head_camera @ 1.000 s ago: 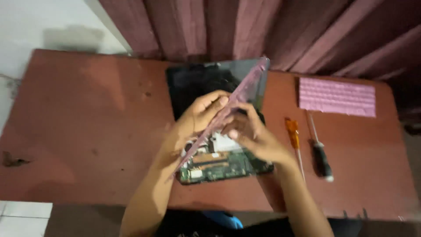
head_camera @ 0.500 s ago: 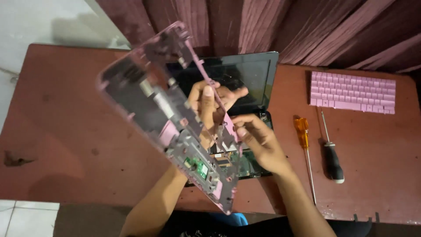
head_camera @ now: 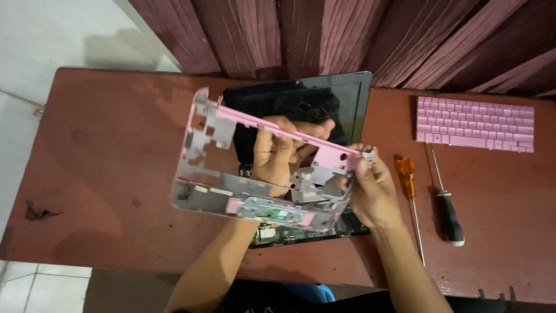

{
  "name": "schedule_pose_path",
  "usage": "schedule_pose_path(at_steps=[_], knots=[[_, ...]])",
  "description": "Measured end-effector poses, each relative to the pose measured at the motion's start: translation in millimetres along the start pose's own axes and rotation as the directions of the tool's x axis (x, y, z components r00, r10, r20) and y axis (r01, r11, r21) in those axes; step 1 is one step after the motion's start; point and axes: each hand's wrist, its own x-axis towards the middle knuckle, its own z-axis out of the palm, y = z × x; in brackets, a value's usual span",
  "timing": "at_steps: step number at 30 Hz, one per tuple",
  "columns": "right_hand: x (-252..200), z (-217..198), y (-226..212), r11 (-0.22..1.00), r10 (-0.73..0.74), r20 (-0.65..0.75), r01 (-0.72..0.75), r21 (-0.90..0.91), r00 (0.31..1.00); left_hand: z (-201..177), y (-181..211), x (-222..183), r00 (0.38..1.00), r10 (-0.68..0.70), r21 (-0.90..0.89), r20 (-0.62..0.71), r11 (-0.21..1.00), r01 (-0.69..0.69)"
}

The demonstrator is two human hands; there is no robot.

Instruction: Disassembling a laptop by prying off the top cover and unscrewing internal components.

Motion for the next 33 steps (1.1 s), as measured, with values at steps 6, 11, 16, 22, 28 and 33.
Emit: schedule_pose_path(at_steps=[6, 11, 16, 22, 28, 33], knots=[[4, -27, -1, 0.982, -0.181, 0.036, 0.178, 0.069, 0.983, -2, -6, 10, 0.877, 0.240, -0.294, 0.415, 0.948, -0.121], [5, -61, 21, 0.943, -0.310, 0.103, 0.292, 0.159, 0.945, -5, -22, 4, 0.789, 0.317, -0.370, 0.526, 0.921, -0.124], [3, -61, 23, 0.928, -0.334, 0.152, 0.297, 0.222, 0.930, 11, -1, -1, 0.833, 0.281, -0.410, 0.477, 0.909, -0.072], [7, -58, 15, 0.925, -0.368, 0.270, 0.322, 0.200, 0.890, 19, 19, -1, 0.786, 0.238, -0.350, 0.570, 0.936, -0.030], [10, -49, 19, 0.898, -0.432, 0.354, 0.359, 0.253, 0.830, 21, 27, -6, 0.845, 0.132, -0.292, 0.519, 0.956, 0.030], [14, -46, 21, 0.866, -0.498, 0.406, 0.412, 0.283, 0.766, 19, 25, -5, 0.801, 0.175, -0.319, 0.573, 0.948, 0.020]])
